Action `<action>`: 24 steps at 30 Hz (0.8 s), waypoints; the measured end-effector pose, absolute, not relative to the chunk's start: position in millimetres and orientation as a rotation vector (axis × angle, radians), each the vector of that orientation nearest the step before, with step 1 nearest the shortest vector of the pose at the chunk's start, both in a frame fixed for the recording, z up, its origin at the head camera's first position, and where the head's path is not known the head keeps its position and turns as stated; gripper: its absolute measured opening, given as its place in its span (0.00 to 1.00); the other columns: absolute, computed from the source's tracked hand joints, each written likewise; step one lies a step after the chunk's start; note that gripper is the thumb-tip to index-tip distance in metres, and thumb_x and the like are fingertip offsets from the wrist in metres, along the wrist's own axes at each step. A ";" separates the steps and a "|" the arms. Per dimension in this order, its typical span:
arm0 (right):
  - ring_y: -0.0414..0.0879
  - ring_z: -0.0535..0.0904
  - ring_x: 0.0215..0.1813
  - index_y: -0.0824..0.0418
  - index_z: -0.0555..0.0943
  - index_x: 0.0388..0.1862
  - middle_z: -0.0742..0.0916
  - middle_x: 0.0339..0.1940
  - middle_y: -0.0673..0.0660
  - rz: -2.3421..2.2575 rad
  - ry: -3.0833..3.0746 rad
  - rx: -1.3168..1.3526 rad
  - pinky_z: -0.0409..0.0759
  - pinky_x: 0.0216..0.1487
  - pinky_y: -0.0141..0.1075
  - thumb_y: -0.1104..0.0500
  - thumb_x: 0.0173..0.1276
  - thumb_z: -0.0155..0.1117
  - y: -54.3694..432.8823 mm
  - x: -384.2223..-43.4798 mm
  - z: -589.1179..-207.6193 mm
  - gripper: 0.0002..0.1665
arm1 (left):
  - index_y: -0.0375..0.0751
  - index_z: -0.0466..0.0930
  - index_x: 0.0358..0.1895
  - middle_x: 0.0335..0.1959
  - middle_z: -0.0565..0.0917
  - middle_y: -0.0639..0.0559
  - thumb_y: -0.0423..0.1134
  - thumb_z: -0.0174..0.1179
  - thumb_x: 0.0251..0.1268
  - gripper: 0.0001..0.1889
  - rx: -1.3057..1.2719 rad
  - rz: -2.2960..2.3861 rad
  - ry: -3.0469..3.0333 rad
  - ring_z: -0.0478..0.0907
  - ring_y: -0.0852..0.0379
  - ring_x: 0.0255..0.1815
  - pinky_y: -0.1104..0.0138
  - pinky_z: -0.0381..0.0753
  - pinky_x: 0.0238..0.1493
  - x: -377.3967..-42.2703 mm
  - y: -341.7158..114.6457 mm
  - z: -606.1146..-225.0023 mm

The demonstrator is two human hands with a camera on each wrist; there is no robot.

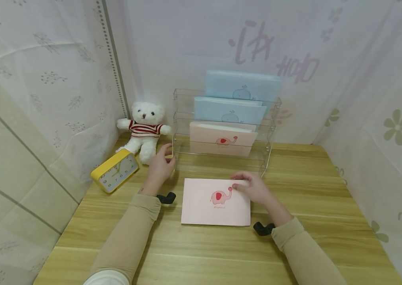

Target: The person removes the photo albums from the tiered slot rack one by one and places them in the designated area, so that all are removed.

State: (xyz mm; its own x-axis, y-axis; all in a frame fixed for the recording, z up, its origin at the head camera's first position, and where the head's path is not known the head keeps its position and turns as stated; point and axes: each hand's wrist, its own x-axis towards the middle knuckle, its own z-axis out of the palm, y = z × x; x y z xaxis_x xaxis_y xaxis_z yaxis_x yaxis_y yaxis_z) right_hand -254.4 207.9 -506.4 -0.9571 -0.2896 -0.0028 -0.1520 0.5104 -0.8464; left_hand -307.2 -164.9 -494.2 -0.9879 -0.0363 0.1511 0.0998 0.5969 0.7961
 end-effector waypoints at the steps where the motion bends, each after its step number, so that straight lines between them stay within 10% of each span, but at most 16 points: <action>1: 0.61 0.82 0.73 0.60 0.89 0.62 0.91 0.65 0.60 -1.431 2.601 -0.388 0.77 0.76 0.59 0.59 0.75 0.76 208.5 -253.7 -507.9 0.18 | 0.48 0.68 0.83 0.70 0.85 0.36 0.40 0.61 0.84 0.30 -0.053 -1.343 -2.671 0.92 0.37 0.59 0.44 0.93 0.51 -307.3 -164.7 -494.3; 24: 0.51 0.85 0.66 0.46 0.90 0.59 0.92 0.61 0.51 -1.184 2.594 -0.515 0.79 0.71 0.52 0.52 0.76 0.77 207.9 -242.9 -523.0 0.15 | 0.50 0.67 0.84 0.71 0.85 0.38 0.43 0.59 0.85 0.30 -0.030 -1.324 -2.683 0.92 0.38 0.60 0.47 0.93 0.50 -306.3 -163.7 -495.6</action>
